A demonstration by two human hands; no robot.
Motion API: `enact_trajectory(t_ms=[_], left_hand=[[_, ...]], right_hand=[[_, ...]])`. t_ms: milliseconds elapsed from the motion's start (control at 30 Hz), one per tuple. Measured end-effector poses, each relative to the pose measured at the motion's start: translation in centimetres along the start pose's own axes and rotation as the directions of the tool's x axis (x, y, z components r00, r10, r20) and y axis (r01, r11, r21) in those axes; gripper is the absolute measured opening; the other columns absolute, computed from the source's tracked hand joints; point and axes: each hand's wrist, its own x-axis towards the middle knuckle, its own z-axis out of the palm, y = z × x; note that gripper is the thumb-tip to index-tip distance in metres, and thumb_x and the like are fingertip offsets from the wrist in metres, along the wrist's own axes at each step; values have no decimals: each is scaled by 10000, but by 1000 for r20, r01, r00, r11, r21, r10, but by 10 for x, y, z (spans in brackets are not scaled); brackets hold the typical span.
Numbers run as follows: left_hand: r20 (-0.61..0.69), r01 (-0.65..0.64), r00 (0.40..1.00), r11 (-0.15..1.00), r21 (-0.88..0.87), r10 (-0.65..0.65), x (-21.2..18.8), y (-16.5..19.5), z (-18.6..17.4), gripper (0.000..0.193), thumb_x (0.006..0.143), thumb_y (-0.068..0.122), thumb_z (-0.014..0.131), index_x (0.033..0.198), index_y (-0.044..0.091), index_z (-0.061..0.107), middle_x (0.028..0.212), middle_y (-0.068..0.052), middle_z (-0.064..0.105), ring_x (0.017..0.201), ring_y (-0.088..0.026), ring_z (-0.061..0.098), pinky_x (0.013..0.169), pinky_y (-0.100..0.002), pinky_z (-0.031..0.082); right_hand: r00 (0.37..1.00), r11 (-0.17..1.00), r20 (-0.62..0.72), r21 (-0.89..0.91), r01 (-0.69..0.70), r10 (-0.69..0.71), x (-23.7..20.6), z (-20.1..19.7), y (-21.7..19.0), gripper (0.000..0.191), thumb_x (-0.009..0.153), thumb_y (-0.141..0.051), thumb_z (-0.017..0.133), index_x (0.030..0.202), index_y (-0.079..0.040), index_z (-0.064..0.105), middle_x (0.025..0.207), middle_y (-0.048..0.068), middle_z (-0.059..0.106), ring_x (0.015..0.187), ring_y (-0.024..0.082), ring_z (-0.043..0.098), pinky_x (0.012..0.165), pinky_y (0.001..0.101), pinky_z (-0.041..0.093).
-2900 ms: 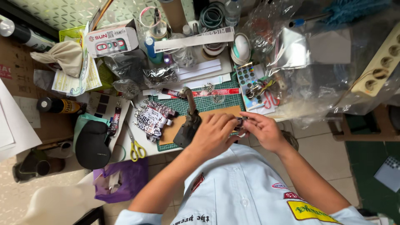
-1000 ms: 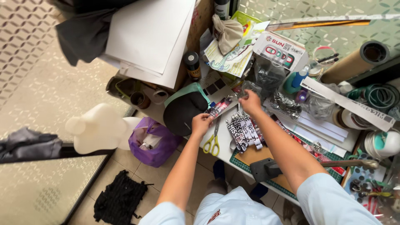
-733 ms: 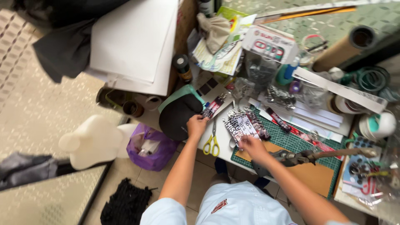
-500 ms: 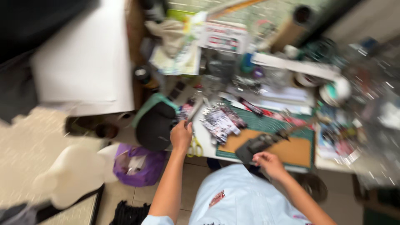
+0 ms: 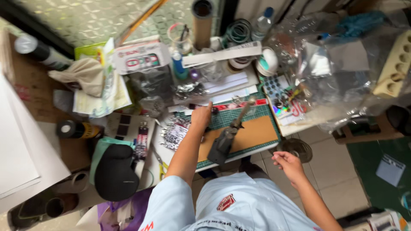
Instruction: The person assembles keychains by attaching small printed tags to metal rings using a handheld crimping tool. They repeatedly pick tags and rings, position them in the tool, and crimp to secure the connection, then place the finished keychains on the table.
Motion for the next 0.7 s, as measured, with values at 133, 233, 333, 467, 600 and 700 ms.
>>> enact_trajectory(t_ms=[133,233,333,467,600,700], left_hand=[[-111,23,994,999,-28,-26,-1,8,7,141,920,140,570,1037,122,648,892,-161,745,811,-380,728,704,-520,568],[-244,267,923,951,-153,-298,-20,4,-20,180,882,213,630,1026,104,629,801,-179,736,717,-371,724,651,-519,552],[-496,131,781,876,-464,-379,-57,18,-71,223,843,154,675,1056,95,648,757,-117,734,652,-315,723,612,-446,558],[-726,-140,668,931,-338,-163,-109,81,-135,262,825,112,743,1058,65,633,789,-79,706,656,-252,721,587,-380,554],[-726,-401,648,914,-68,231,-153,155,-169,333,674,107,738,995,103,650,839,-70,702,666,-261,649,612,-395,527],[-602,-502,634,850,158,486,-164,215,-159,252,802,132,696,1051,101,675,816,-32,631,691,-207,625,606,-365,494]], right_hand=[[999,999,9,13,-52,52,8,-20,12,274,974,-149,636,1201,-8,698,1039,75,754,843,135,656,711,278,492],[996,1000,88,-4,-31,31,31,-30,1,285,981,-165,630,1212,-10,694,1042,65,757,864,125,655,718,269,490],[980,1000,198,-2,-22,22,50,-29,-33,298,984,-175,638,1230,-13,683,1060,71,760,889,124,653,742,268,491],[884,994,459,-5,106,-92,47,-21,-104,349,977,-241,625,1240,-18,682,1096,77,745,932,140,687,794,283,530],[567,980,821,156,-121,-61,25,-19,-177,508,984,-385,567,1277,27,619,1163,129,731,1039,195,711,883,347,559],[257,830,966,120,-544,28,7,-23,-206,738,934,-571,539,1339,46,551,1221,152,703,1102,220,700,971,358,539]])
